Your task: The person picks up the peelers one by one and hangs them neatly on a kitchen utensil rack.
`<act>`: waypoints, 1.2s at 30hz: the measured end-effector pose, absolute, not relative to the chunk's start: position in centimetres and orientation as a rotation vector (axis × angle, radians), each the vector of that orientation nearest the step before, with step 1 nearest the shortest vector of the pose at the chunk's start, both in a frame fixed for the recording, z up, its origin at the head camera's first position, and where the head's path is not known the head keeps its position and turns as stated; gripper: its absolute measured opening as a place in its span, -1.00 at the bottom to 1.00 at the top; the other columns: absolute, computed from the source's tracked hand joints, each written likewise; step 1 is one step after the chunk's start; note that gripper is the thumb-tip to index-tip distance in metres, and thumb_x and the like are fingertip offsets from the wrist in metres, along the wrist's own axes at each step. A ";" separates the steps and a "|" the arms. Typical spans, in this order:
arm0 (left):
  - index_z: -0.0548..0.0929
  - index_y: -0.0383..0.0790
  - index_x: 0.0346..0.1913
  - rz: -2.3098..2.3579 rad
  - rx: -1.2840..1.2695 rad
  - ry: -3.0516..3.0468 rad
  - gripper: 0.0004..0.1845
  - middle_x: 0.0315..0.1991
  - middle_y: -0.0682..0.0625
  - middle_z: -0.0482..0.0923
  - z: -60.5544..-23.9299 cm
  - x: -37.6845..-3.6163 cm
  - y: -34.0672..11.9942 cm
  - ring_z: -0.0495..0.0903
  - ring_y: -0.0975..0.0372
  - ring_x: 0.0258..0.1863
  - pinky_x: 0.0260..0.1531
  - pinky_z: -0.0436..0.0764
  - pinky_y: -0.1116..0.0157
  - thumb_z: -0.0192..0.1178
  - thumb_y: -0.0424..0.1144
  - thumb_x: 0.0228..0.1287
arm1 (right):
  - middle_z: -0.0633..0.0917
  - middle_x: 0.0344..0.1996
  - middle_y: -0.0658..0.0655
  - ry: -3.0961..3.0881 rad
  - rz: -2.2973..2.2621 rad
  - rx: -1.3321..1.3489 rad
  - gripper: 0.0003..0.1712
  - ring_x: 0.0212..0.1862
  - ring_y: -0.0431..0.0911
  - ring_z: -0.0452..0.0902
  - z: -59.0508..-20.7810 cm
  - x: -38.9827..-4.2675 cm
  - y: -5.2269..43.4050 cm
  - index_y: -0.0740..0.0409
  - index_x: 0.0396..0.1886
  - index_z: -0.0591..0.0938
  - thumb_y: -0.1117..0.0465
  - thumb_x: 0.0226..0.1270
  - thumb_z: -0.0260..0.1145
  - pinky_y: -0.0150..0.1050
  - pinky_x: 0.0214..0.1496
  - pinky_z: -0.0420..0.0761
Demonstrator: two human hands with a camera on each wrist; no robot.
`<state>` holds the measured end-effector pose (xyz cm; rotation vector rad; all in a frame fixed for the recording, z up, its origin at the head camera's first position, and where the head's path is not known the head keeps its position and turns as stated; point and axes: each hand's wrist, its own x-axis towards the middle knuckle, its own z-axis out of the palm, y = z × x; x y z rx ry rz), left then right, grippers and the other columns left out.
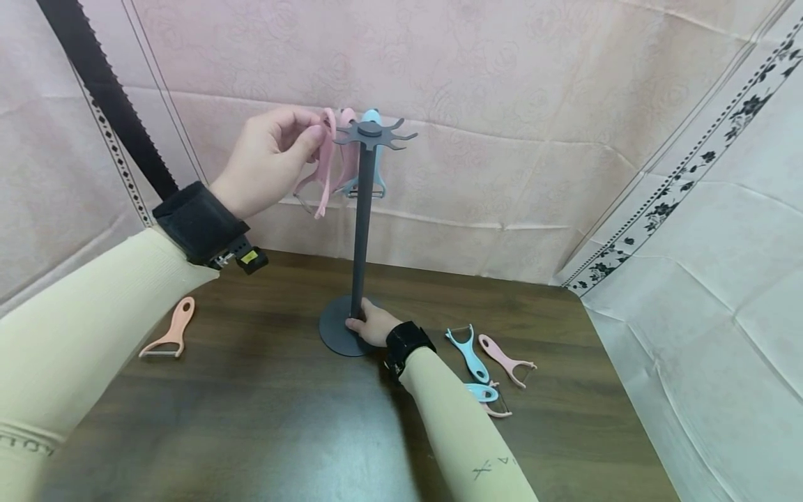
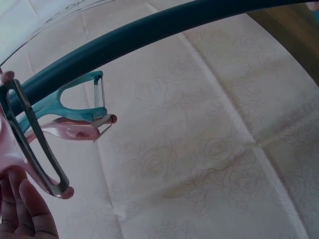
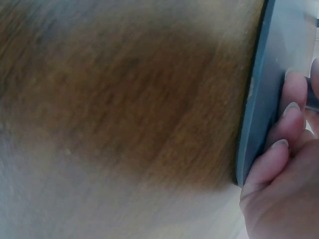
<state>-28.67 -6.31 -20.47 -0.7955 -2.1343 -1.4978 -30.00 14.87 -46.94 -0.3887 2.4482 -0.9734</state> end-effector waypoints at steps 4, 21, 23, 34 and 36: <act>0.60 -0.29 0.01 -1.487 -0.798 -2.132 -0.73 -0.26 -0.03 0.57 -20.6 -28.7 -6.3 0.51 0.15 -0.37 -0.31 0.57 0.34 0.04 -0.19 0.48 | 0.62 -0.21 0.01 2.446 -0.978 -0.392 -0.74 -0.13 -0.09 0.54 -47.0 -30.0 14.8 -0.03 0.05 0.45 -0.01 0.50 0.11 -0.15 -0.05 0.50; 0.60 -0.28 0.01 -1.449 -0.796 -2.193 -0.74 -0.24 -0.05 0.59 -21.1 -28.7 -6.6 0.59 0.20 -0.25 -0.30 0.46 0.31 0.05 -0.18 0.47 | 0.62 -0.19 0.01 2.440 -0.981 -0.378 -0.72 -0.11 -0.08 0.54 -47.1 -29.9 15.0 -0.04 0.07 0.44 -0.02 0.49 0.11 -0.12 -0.02 0.50; 0.60 -0.29 0.02 -1.435 -0.801 -2.197 -0.73 -0.23 -0.08 0.59 -21.2 -28.7 -6.7 0.59 0.21 -0.25 -0.30 0.46 0.32 0.05 -0.18 0.47 | 0.62 -0.19 0.00 2.442 -0.976 -0.374 -0.72 -0.11 -0.08 0.54 -47.3 -30.1 15.1 -0.04 0.07 0.44 -0.03 0.49 0.11 -0.11 -0.02 0.49; 0.60 -0.25 0.03 -1.307 -0.694 -2.295 -0.70 -0.22 -0.02 0.59 -24.8 -29.2 -10.2 0.58 0.21 -0.26 -0.29 0.48 0.32 0.05 -0.11 0.47 | 0.62 -0.19 0.01 2.437 -0.979 -0.378 -0.72 -0.12 -0.09 0.54 -46.9 -29.9 14.8 -0.01 0.07 0.44 0.00 0.50 0.12 -0.13 -0.04 0.50; 0.60 -0.26 0.02 -1.271 -0.651 -2.333 -0.69 -0.24 -0.05 0.59 -26.0 -29.1 -11.4 0.54 0.18 -0.29 -0.32 0.44 0.32 0.06 -0.09 0.47 | 0.62 -0.19 0.01 2.435 -0.984 -0.384 -0.73 -0.12 -0.09 0.53 -46.6 -29.7 14.8 0.00 0.06 0.44 0.00 0.50 0.11 -0.14 -0.03 0.50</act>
